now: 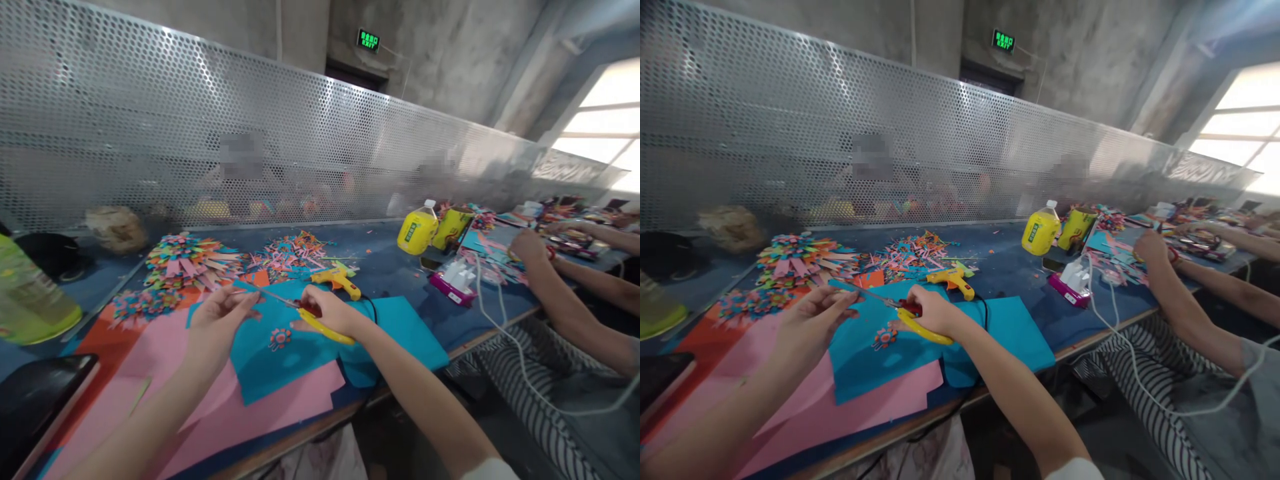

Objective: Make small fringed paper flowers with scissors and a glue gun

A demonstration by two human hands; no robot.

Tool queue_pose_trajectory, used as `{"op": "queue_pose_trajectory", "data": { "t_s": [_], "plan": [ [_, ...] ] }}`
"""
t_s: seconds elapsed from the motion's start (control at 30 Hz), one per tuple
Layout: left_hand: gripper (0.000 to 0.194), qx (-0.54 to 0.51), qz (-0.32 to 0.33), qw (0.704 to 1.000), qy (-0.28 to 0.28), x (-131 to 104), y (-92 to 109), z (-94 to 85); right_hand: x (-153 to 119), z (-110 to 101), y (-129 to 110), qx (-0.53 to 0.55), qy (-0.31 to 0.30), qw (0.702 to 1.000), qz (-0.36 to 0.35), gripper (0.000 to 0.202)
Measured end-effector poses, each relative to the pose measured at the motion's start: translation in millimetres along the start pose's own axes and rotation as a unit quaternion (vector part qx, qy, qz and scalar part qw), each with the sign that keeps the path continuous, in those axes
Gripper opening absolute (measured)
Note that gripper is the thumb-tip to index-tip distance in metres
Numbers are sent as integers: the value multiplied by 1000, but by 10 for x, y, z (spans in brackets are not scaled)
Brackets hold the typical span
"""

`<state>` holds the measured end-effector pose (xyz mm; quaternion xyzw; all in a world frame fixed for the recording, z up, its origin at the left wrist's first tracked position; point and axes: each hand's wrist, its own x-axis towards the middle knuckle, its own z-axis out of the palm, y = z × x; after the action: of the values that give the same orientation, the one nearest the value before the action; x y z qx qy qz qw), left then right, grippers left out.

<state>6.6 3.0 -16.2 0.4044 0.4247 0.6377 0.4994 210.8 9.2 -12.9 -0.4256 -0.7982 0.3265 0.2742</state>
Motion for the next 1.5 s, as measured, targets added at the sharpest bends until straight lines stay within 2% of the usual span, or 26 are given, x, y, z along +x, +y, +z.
{"op": "queue_pose_trajectory", "data": {
  "t_s": [0.37,0.57,0.97,1.2,1.5],
  "plan": [
    [29,2,-18,1000,6,18,-27,-3,-24,-50,-65,0,-16,1000,24,37],
    [31,-17,-26,999,10,-4,23,26,-25,-60,-61,-15,-11,999,26,37],
    [29,57,1,998,-22,7,15,-9,-23,-81,-59,-20,-34,999,33,36],
    [32,58,-5,998,-10,9,22,10,-29,-66,-43,-17,-23,999,34,37],
    [30,51,-15,998,-22,27,-1,-13,-33,-88,-78,-37,-16,998,50,39]
  ]
}}
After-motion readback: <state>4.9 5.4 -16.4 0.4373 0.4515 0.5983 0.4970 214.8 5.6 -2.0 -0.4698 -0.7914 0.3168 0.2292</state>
